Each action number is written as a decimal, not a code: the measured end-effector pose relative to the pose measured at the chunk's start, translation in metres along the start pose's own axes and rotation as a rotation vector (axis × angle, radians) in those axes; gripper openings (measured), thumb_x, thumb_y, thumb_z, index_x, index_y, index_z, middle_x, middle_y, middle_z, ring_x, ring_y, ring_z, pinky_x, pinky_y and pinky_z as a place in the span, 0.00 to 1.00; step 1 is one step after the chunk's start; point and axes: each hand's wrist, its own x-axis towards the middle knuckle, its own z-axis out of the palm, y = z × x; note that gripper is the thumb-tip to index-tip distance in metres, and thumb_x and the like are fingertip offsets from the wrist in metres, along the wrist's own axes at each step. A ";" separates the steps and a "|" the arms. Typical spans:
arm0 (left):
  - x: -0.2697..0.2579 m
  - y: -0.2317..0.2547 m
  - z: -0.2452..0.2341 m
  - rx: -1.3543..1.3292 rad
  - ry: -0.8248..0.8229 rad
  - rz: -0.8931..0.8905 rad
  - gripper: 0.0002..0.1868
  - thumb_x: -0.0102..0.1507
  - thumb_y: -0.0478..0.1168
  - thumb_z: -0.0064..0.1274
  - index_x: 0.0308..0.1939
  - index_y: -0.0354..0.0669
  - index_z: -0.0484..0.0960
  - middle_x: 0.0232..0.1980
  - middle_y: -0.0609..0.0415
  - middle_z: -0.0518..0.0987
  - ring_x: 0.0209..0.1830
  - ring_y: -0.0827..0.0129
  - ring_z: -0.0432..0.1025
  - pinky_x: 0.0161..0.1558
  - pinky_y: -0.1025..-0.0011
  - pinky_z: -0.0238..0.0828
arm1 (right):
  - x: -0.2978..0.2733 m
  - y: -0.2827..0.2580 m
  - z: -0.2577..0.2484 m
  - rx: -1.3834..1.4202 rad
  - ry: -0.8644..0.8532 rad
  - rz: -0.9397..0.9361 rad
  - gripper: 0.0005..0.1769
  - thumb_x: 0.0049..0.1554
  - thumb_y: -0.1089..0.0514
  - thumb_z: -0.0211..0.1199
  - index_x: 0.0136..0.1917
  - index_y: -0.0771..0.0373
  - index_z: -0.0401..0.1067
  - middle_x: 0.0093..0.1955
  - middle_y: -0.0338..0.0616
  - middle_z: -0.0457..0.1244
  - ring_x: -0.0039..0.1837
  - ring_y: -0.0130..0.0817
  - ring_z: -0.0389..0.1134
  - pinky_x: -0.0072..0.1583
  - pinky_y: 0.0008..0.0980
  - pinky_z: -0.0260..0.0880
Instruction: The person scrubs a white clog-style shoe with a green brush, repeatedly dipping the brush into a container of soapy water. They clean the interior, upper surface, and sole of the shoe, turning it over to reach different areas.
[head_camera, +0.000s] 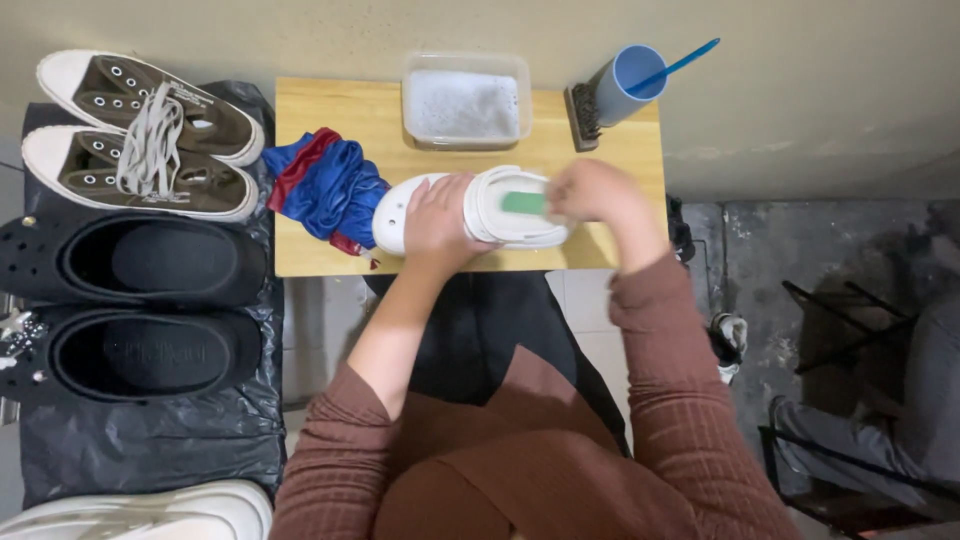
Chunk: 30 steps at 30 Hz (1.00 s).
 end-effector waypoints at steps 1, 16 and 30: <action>-0.001 0.002 -0.002 -0.006 -0.002 -0.003 0.62 0.44 0.69 0.70 0.75 0.48 0.61 0.75 0.57 0.67 0.79 0.68 0.56 0.81 0.51 0.41 | -0.002 0.004 -0.005 -0.004 -0.005 0.003 0.15 0.54 0.46 0.63 0.52 0.48 0.82 0.53 0.50 0.72 0.63 0.54 0.71 0.63 0.51 0.71; -0.011 0.013 -0.017 0.048 -0.012 0.000 0.60 0.47 0.71 0.68 0.74 0.47 0.62 0.74 0.55 0.67 0.79 0.67 0.56 0.81 0.52 0.43 | -0.002 0.032 0.011 -0.103 0.193 -0.013 0.14 0.52 0.44 0.66 0.51 0.46 0.83 0.50 0.49 0.73 0.60 0.53 0.72 0.61 0.51 0.72; -0.016 0.032 -0.022 -0.011 0.135 -0.008 0.56 0.38 0.62 0.78 0.65 0.47 0.72 0.65 0.55 0.77 0.73 0.67 0.64 0.78 0.54 0.44 | -0.025 0.037 0.029 -0.084 0.370 0.141 0.15 0.51 0.47 0.59 0.42 0.53 0.83 0.43 0.52 0.72 0.53 0.56 0.74 0.54 0.52 0.73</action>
